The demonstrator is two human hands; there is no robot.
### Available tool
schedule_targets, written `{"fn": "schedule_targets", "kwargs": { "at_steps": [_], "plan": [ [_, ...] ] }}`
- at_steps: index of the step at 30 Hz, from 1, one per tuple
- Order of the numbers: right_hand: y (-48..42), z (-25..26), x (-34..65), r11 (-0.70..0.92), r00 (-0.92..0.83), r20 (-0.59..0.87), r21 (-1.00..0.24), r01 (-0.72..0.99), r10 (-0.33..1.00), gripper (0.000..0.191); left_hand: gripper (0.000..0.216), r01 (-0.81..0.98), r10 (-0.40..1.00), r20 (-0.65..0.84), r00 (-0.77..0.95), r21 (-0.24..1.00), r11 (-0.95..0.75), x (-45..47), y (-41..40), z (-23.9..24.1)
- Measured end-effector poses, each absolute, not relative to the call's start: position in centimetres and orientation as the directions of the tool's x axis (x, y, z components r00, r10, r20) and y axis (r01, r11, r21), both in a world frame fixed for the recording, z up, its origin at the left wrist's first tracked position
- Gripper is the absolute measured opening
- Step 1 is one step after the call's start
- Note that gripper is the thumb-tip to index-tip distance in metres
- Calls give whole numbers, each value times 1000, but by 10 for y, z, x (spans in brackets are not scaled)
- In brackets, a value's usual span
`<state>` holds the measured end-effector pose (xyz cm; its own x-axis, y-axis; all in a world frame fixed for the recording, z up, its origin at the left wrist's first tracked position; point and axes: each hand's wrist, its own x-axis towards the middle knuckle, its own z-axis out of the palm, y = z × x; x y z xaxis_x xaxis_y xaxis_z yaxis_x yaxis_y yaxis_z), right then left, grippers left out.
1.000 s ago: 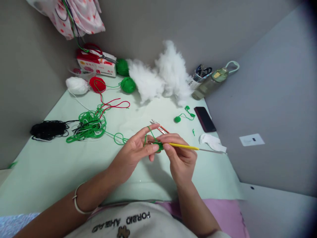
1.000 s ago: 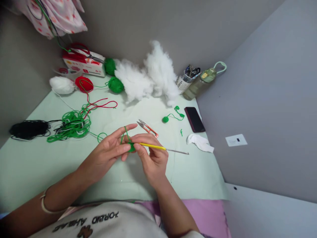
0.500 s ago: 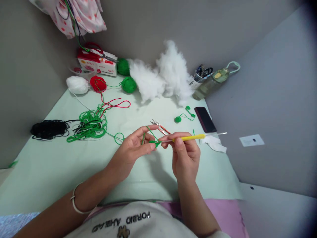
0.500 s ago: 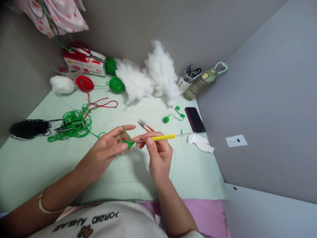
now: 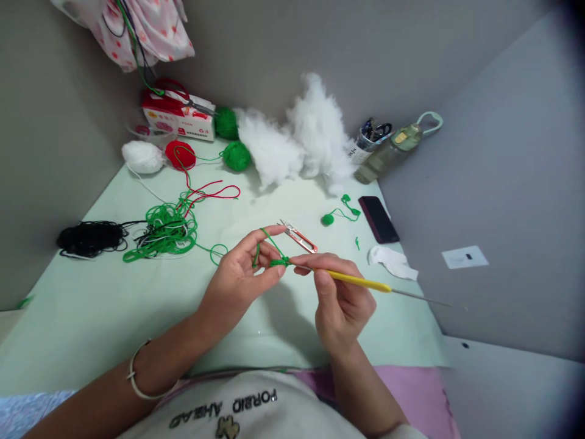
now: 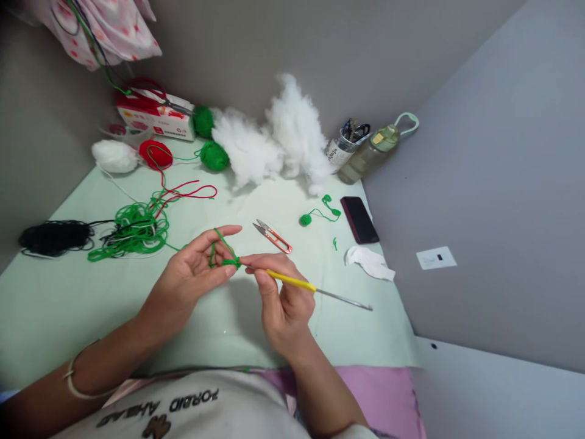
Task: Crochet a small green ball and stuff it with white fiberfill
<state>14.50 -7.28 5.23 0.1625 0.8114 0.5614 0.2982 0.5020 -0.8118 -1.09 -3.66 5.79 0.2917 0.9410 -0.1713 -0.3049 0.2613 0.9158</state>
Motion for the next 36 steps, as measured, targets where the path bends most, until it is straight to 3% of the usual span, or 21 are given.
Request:
{"fn": "schedule_targets", "kwargs": {
  "at_steps": [3, 5, 7, 8, 10, 12, 14, 16, 18, 22, 25, 28, 29, 32, 34, 36],
  "plan": [
    [-72, 48, 149, 576, 55, 654, -700, 421, 755, 35, 46, -307, 951, -176, 256, 918, 252, -9, -38, 59],
    [-73, 43, 152, 613, -75, 726, -516, 599, 684, 40, 48, -345, 946, -195, 258, 896, 279, -8, -39, 59],
    [-74, 39, 153, 622, -183, 769, -326, 712, 612, 43, 51, -409, 903, -252, 347, 826, 388, -7, -38, 58],
    [-73, 38, 154, 623, -200, 778, -291, 726, 596, 43, 51, -433, 859, -285, 425, 769, 470, -8, -38, 57],
    [-72, 40, 154, 627, -132, 770, -392, 673, 624, 39, 47, -448, 756, -329, 566, 647, 618, -10, -36, 56],
    [-69, 45, 155, 596, 29, 710, -613, 519, 704, 30, 42, -461, 711, -345, 613, 575, 676, -12, -34, 55],
    [-65, 50, 155, 530, 186, 590, -797, 290, 786, 20, 42, -483, 734, -349, 582, 577, 658, -14, -32, 56],
    [-62, 52, 155, 456, 234, 470, -883, 115, 851, 16, 43, -485, 760, -324, 563, 615, 622, -14, -32, 58],
    [-60, 51, 153, 412, 205, 420, -908, 81, 884, 14, 41, -471, 773, -282, 568, 658, 587, -13, -33, 59],
    [-64, 48, 146, 465, 178, 516, -845, 263, 838, 17, 40, -423, 828, -253, 500, 764, 488, -10, -36, 58],
    [-70, 44, 143, 540, 65, 653, -674, 505, 754, 31, 46, -435, 875, -269, 402, 785, 441, -8, -37, 55],
    [-71, 42, 145, 587, -48, 742, -486, 648, 668, 39, 41, -481, 813, -315, 490, 679, 554, -8, -36, 54],
    [-70, 43, 146, 586, -19, 744, -510, 629, 668, 37, 38, -486, 777, -326, 539, 633, 603, -8, -35, 54],
    [-65, 48, 149, 520, 203, 615, -768, 374, 762, 24, 29, -512, 741, -339, 579, 556, 654, -10, -32, 56],
    [-63, 51, 148, 458, 270, 485, -875, 159, 832, 21, 28, -536, 778, -326, 537, 580, 613, -10, -31, 58],
    [-62, 51, 147, 415, 243, 417, -908, 60, 876, 18, 29, -527, 805, -285, 520, 635, 565, -8, -33, 58]
  ]
}}
